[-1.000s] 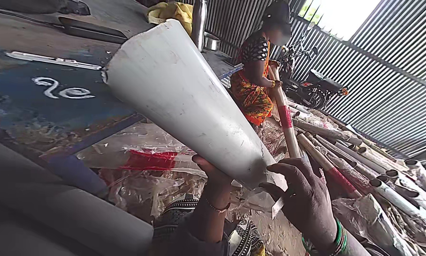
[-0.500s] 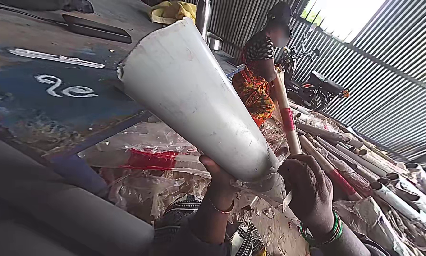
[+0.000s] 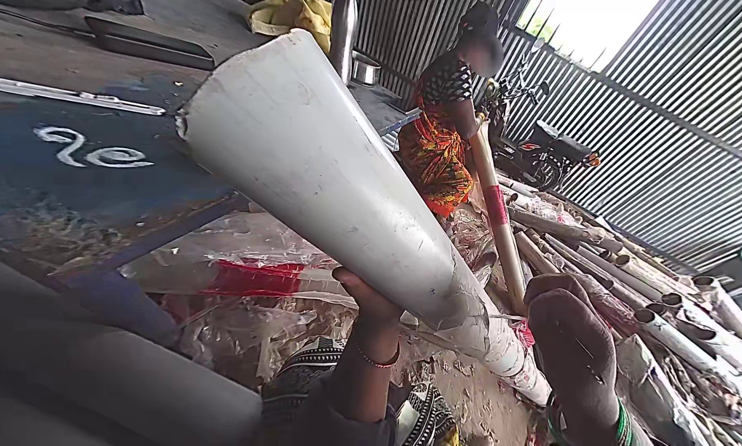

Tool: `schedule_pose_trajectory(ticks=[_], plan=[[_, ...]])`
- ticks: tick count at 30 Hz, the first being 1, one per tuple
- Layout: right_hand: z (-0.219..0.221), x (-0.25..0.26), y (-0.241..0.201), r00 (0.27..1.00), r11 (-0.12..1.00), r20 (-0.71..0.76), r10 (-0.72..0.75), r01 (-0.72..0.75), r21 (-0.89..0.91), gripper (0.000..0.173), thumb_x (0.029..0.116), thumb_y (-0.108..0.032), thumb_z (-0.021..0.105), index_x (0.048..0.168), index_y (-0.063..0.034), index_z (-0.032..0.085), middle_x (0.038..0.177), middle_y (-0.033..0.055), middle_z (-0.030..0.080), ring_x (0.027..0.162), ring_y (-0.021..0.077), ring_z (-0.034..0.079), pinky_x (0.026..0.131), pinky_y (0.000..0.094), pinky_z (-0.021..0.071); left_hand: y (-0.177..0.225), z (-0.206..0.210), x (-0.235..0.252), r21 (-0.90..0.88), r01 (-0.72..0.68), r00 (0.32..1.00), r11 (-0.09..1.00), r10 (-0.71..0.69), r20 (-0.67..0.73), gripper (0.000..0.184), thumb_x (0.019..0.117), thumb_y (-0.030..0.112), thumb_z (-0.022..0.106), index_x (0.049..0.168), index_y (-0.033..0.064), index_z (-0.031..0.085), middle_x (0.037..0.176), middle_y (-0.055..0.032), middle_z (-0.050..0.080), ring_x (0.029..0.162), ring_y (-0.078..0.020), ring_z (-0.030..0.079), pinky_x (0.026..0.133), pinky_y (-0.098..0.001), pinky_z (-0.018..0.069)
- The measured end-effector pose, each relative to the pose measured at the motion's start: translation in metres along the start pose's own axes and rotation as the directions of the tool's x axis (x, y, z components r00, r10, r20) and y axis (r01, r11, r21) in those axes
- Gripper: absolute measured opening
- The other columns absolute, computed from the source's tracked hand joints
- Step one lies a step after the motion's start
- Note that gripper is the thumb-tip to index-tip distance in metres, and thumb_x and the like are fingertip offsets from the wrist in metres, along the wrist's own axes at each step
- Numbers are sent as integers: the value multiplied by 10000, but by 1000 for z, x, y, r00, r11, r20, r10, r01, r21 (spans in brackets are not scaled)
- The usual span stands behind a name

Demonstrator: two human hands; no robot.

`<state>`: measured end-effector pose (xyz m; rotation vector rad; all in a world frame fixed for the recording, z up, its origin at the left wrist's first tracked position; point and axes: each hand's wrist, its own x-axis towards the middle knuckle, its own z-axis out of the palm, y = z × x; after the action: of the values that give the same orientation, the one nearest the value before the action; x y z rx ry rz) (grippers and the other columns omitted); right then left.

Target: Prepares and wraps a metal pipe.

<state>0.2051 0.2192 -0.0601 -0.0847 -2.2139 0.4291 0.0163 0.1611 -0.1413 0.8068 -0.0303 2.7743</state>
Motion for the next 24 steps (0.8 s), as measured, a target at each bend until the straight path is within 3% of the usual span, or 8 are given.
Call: schedule_pose_trajectory(ticks=[9,12,16,18,19,21,22,24], plan=[[-19,-11,21,973,966,62,221,-228,121,294,1023,-429,520,908,-241,713,1012,-178,678,1012,-87,594,840,96,482,0,0,4,5,-21,1000,1000,21,-13,476,809,680,644,1089,307,737,1025,110,754,1010,-8,690,891,-257,572],[-19,-14,21,937,929,54,345,-349,127,301,1012,-449,557,949,-206,723,1001,-175,663,895,-110,578,742,86,474,-1,-2,2,43,-12,1000,999,13,-18,491,819,709,610,1094,315,718,1031,115,748,1020,-11,686,893,-263,572],[-16,-17,21,921,919,-26,388,-385,84,170,991,-302,618,946,-148,676,863,-178,638,763,-130,560,682,70,474,2,0,2,-11,22,1000,1000,-22,-10,502,816,696,627,1102,295,722,1034,91,752,1020,-37,694,894,-279,574],[-17,-19,21,938,930,-61,341,-346,-125,144,968,-177,603,981,-53,674,853,-96,653,730,-101,566,675,87,486,1,-1,3,-23,21,1000,1000,-21,-2,512,806,696,638,1111,293,722,1038,90,750,1024,-38,693,898,-283,574],[-19,-19,20,950,884,-60,305,-306,-354,186,951,-174,615,1012,-17,694,846,-26,673,694,-38,576,646,139,495,1,0,4,-25,13,1000,1000,-12,4,504,808,691,637,1107,296,726,1039,95,751,1024,-30,692,898,-278,574],[-23,-21,20,950,662,-1,313,-219,-717,209,884,-154,684,1041,-21,720,853,121,698,651,260,658,542,424,506,0,-1,6,-47,-5,1000,999,6,20,491,819,671,639,1105,286,739,1039,87,756,1021,-33,695,897,-279,576],[-27,-24,22,918,589,34,395,-225,-776,221,862,-112,733,1064,-23,729,903,174,706,716,368,695,561,532,525,0,-1,6,-45,-12,1000,999,13,24,495,820,670,639,1109,281,736,1044,82,754,1023,-38,695,899,-282,575],[-38,-30,27,801,537,82,593,-318,-781,250,887,-91,759,1129,-38,724,1011,195,722,843,420,711,673,621,537,-1,-2,7,-24,-22,999,999,22,30,499,825,673,634,1120,283,731,1051,87,752,1028,-35,692,900,-275,573]])
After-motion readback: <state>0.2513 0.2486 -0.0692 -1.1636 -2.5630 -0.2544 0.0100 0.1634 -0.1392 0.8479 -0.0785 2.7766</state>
